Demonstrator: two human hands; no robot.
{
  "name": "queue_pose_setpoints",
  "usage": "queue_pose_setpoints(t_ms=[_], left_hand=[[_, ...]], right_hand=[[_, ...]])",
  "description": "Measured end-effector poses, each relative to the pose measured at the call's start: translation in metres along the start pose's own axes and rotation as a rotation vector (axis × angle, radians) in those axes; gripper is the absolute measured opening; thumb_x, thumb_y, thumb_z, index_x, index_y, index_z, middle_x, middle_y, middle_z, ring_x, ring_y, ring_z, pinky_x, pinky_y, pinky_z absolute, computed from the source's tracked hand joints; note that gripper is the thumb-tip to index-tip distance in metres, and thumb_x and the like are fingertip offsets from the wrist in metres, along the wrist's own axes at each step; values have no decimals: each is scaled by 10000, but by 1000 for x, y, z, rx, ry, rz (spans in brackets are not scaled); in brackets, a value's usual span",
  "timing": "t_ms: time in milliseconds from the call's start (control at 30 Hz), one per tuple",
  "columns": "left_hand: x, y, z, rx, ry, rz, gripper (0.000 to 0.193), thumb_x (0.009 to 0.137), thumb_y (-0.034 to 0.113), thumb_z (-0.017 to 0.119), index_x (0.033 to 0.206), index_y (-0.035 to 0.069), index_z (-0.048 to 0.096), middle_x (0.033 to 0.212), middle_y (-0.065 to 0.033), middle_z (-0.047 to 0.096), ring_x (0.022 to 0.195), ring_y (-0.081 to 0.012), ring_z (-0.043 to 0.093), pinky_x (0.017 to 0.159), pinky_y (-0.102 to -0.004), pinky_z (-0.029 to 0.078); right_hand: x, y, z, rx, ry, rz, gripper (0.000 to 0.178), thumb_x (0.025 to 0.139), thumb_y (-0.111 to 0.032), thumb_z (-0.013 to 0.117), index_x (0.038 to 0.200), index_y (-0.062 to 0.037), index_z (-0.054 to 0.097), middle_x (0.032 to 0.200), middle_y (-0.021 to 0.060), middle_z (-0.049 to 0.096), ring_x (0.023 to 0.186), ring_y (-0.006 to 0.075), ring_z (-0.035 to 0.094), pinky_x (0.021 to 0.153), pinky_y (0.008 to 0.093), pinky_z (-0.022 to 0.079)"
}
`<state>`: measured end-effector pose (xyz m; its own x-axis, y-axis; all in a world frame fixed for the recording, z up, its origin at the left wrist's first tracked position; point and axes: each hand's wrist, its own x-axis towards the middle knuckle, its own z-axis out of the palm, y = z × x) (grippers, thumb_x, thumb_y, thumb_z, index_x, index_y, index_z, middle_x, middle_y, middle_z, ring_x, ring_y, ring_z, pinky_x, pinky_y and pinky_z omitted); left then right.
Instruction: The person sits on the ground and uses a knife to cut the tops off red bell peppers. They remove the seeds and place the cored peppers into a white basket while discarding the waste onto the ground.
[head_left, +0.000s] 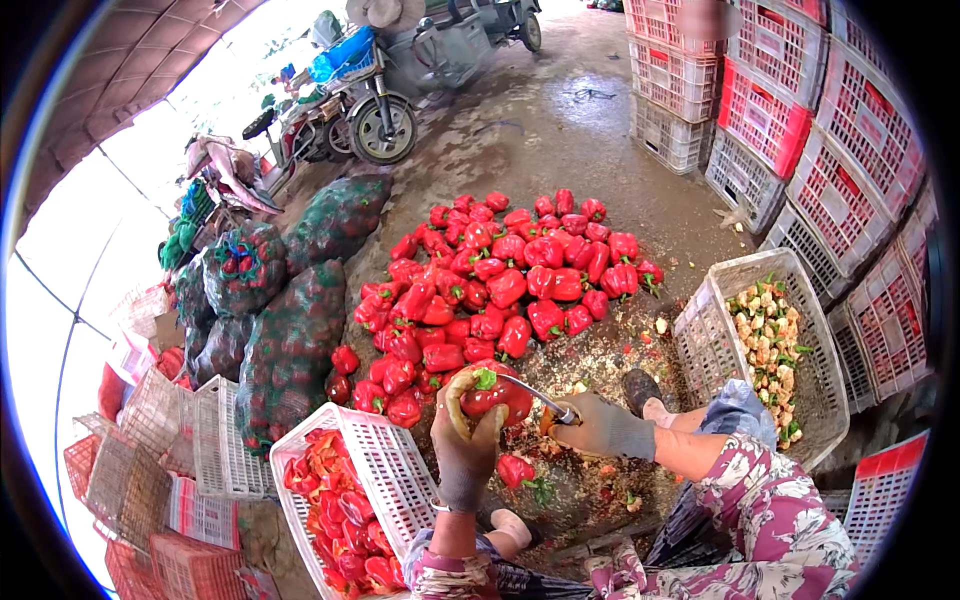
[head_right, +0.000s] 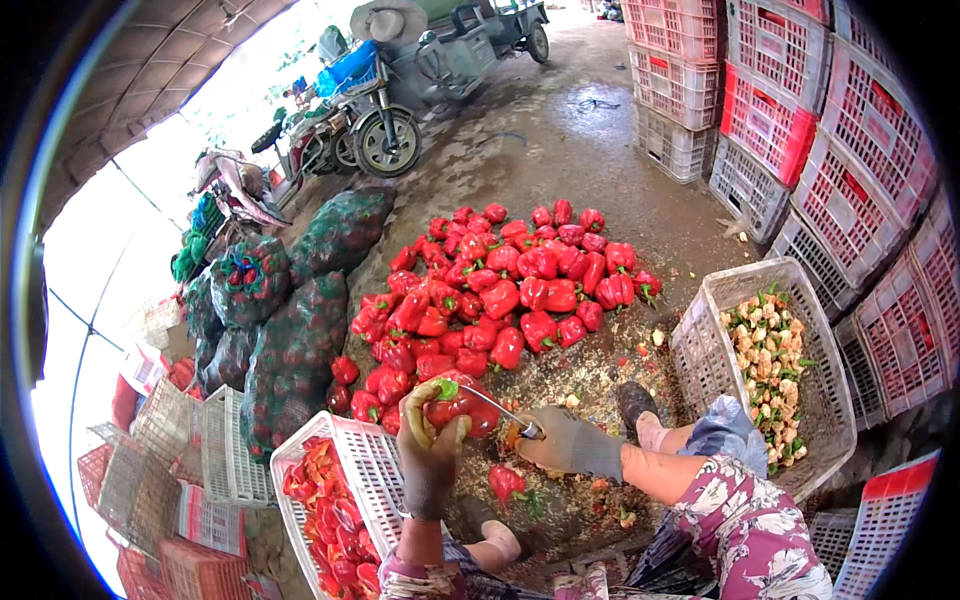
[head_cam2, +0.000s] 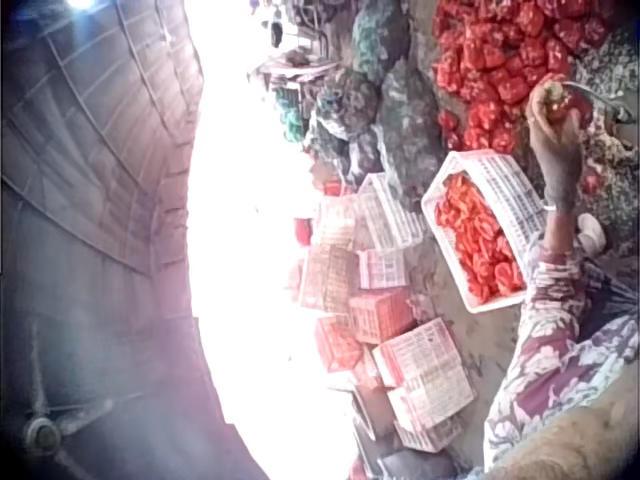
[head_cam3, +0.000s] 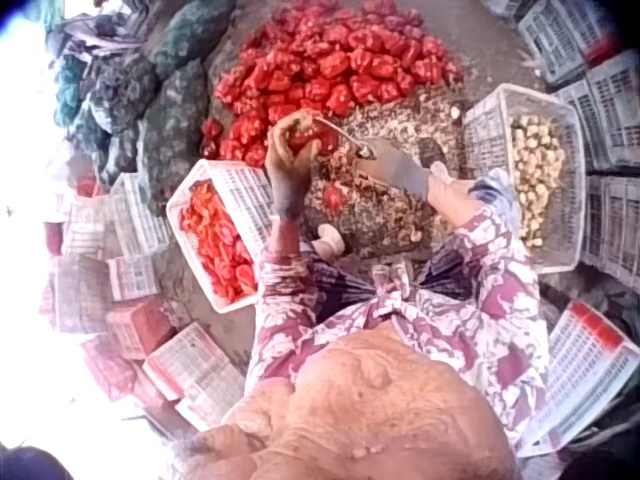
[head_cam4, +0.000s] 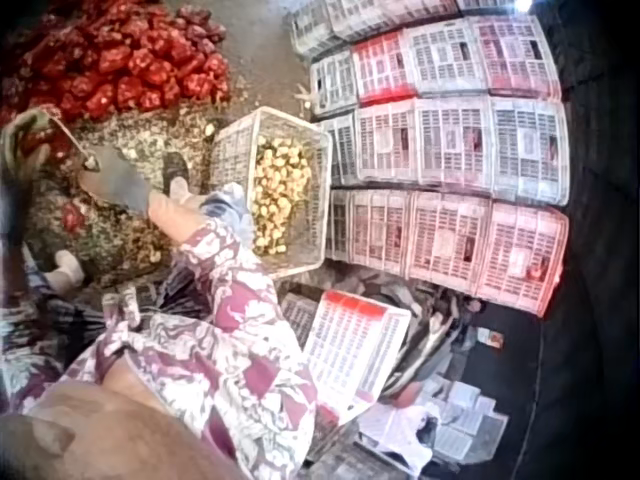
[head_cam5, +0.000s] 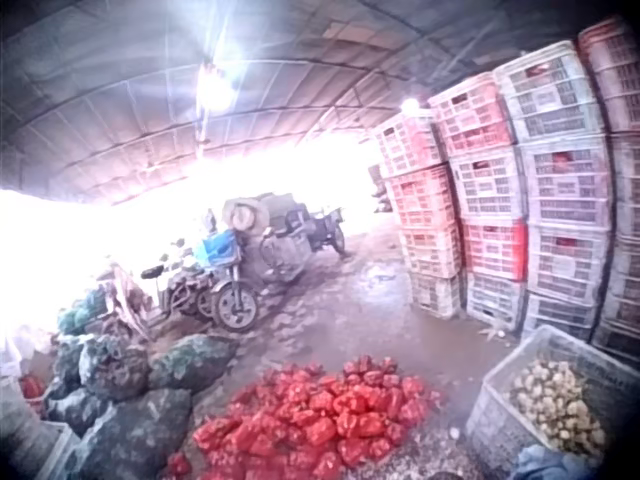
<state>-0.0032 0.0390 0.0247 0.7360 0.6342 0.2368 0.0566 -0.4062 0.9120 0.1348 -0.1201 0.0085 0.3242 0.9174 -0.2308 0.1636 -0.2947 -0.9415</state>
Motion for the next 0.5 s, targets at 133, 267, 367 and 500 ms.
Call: queue_pose_setpoints(t_ms=[133, 267, 367, 500], left_hand=[[1, 5, 0, -212, 67, 1, 516, 813, -132, 608, 1294, -19, 459, 1254, -100, 532, 1202, -177, 529, 1047, -310, 436], [8, 3, -16, -380, 157, 14, 464, 881, -44, 567, 1321, 7, 431, 1265, -84, 524, 1173, -165, 536, 998, -295, 458], [8, 11, -32, -549, 229, -11, 462, 889, -27, 567, 1327, 6, 422, 1258, -83, 523, 1162, -156, 538, 986, -292, 470], [-6, 4, -20, -554, -50, -160, 460, 899, -27, 627, 1329, -7, 465, 1268, -78, 537, 1139, -134, 535, 1016, -287, 446]], right_hand=[[10, 10, 2, 13, -92, 35, 191, 874, -201, 617, 987, -54, 660, 770, 102, 663, 695, 156, 604, 676, 344, 488], [3, 29, 13, -142, -122, 77, 187, 904, -236, 593, 992, -86, 662, 760, 120, 667, 682, 214, 642, 660, 377, 507], [-4, 31, 9, -338, -30, 166, 198, 919, -269, 592, 977, -94, 662, 778, 142, 674, 718, 250, 660, 703, 395, 525], [7, -1, -1, 35, 171, -207, 493, 904, -247, 681, 1344, -82, 532, 1094, 91, 674, 947, 140, 639, 857, 316, 523]])
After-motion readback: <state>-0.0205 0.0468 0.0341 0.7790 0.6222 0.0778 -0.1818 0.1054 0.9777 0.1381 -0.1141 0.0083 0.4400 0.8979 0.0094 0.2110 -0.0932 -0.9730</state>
